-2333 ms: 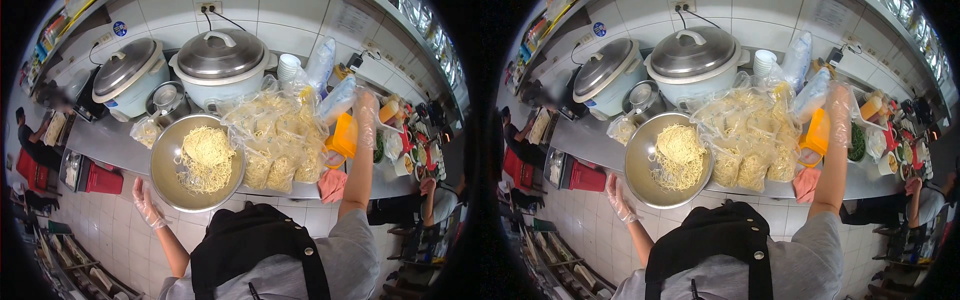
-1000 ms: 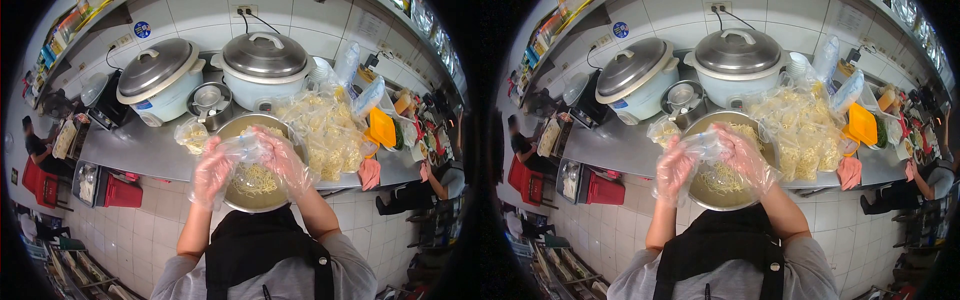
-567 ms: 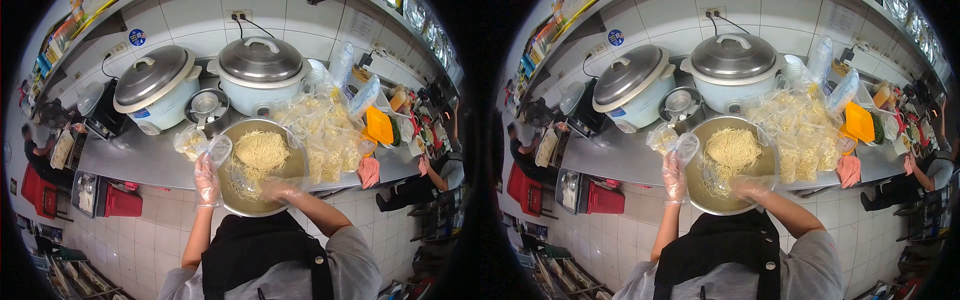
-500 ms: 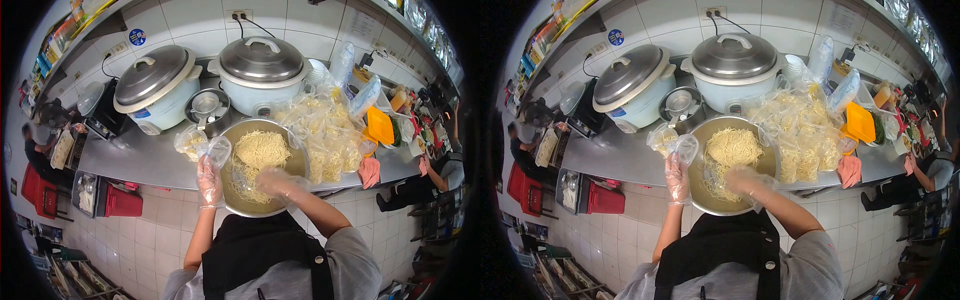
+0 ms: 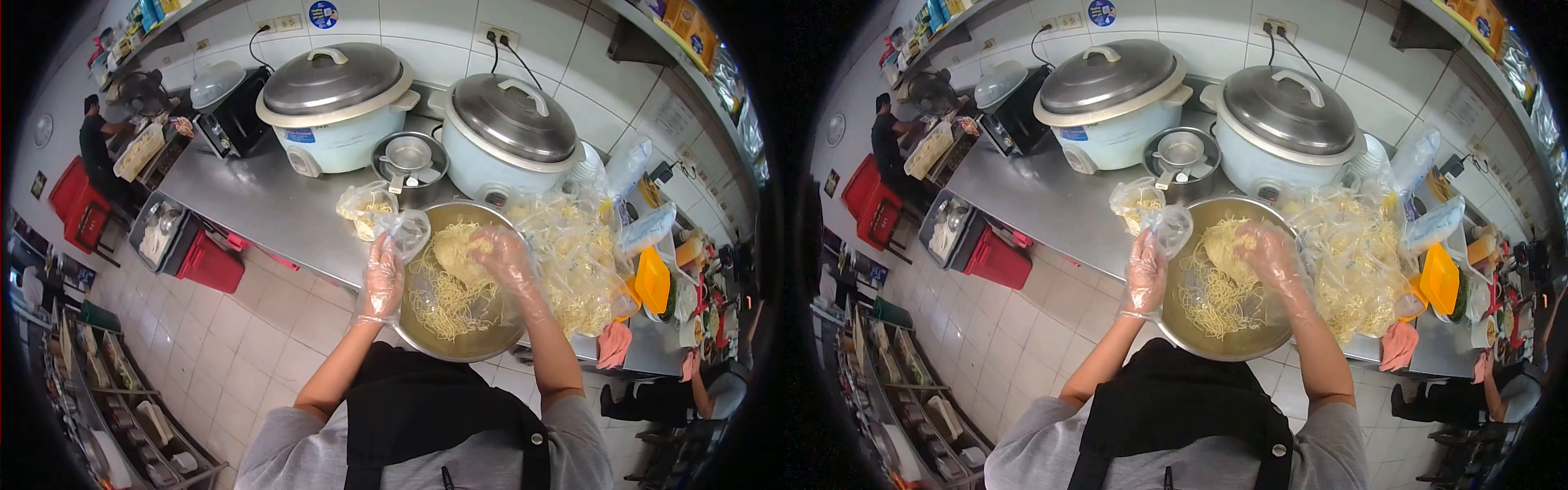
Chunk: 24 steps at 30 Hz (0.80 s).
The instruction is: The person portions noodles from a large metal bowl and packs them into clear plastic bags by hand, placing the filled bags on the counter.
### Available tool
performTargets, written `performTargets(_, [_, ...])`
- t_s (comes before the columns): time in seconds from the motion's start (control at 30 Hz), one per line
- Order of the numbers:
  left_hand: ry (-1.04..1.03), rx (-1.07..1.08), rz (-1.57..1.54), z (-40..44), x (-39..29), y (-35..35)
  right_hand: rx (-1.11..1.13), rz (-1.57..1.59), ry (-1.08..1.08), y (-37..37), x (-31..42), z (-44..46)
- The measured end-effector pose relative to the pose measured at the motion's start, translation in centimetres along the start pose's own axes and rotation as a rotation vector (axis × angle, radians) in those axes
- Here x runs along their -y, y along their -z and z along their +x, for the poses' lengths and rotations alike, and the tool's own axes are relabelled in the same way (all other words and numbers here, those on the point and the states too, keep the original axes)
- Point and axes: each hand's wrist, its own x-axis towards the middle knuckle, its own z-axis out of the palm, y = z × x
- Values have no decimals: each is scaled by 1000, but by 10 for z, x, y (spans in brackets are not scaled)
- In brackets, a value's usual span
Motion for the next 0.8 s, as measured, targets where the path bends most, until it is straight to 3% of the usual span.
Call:
performTargets(0.1, [182, 25, -85, 6, -6, 3, -53, 33, 95, 21, 16, 8])
performTargets(0.2, [90, -59, 29, 22, -10, 11, -144, 154, 232, 51, 38, 13])
performTargets(0.23, [218, 11, -46, 25, -17, 18, -144, 154, 225, 60, 46, 15])
performTargets(0.3, [170, -1, 9, 25, -19, 20, -38, 54, 215, 77, 63, 16])
performTargets(0.43, [127, -46, 44, 36, -23, 21, -121, 33, 183, 94, 83, 7])
performTargets(0.5, [129, -58, 36, 37, -23, 25, -162, -72, 372, 85, 76, 13])
performTargets(0.6, [107, -14, 109, 32, -23, 29, -63, 96, 222, 116, 102, 3])
performTargets(0.73, [148, -19, 36, 32, -24, 29, -83, 84, 312, 56, 48, 15])
performTargets(0.8, [168, -15, 21, 34, -23, 31, 177, 1038, -217, 32, -6, 14])
